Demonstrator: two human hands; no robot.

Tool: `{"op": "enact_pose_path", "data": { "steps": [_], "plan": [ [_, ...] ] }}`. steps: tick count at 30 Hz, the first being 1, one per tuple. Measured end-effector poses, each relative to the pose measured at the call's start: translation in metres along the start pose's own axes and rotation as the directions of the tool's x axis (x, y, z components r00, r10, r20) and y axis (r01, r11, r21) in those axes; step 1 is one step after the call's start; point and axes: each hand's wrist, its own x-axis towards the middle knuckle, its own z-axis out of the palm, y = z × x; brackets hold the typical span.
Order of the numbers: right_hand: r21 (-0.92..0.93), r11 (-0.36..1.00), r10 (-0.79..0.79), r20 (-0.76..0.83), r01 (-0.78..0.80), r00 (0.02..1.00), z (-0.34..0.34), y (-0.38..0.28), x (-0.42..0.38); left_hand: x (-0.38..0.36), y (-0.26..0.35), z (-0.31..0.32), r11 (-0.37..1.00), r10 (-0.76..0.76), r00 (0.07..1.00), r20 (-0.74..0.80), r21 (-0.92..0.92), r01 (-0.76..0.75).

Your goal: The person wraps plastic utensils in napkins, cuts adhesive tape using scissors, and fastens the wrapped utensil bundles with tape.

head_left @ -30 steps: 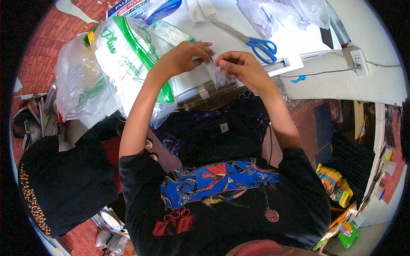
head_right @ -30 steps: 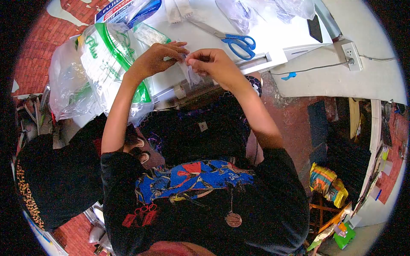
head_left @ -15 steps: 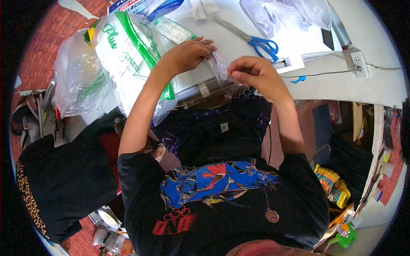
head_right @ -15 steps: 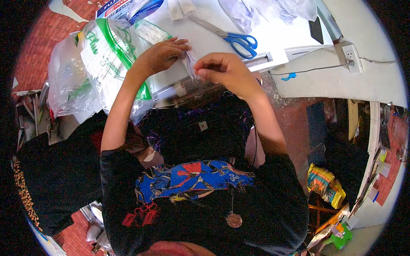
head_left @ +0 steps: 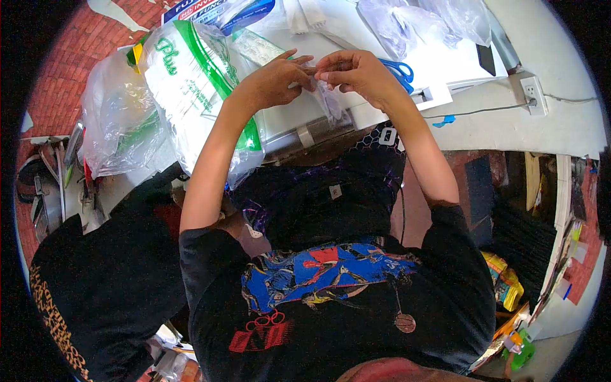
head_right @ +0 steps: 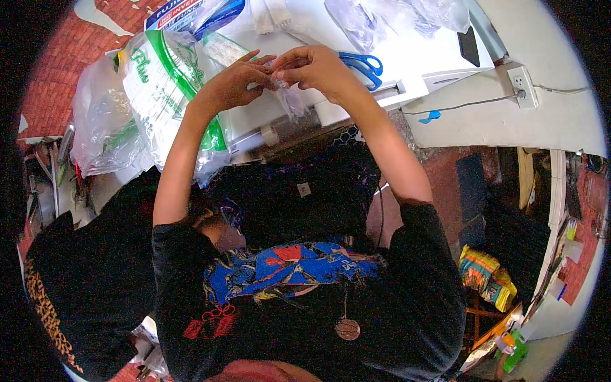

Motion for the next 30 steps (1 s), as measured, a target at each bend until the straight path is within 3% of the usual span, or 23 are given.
{"op": "enact_pose_path", "data": {
  "steps": [8,13,20,22,30],
  "plan": [
    [0.004,0.993,-0.114,-0.062,0.115,0.991,0.005,0.013,0.015,-0.002,0.0,0.004,0.999,0.007,0.998,-0.055,-0.049,-0.009],
    [-0.107,0.946,-0.321,-0.166,0.306,0.932,0.012,0.025,0.02,-0.003,0.001,0.004,0.995,0.015,0.997,-0.077,-0.099,-0.023],
    [-0.074,0.94,-0.34,-0.233,0.332,0.911,0.016,0.034,0.02,-0.004,-0.001,0.004,0.993,0.006,0.997,-0.079,-0.117,-0.015],
    [-0.184,0.913,-0.403,-0.271,0.364,0.874,0.018,0.033,0.018,-0.005,-0.002,0.004,0.992,0.0,0.998,-0.068,-0.128,-0.009],
    [-0.108,0.931,-0.365,-0.321,0.349,0.874,0.024,0.042,0.021,-0.005,-0.001,0.004,0.988,-0.006,0.996,-0.086,-0.156,-0.007]
  ]
}}
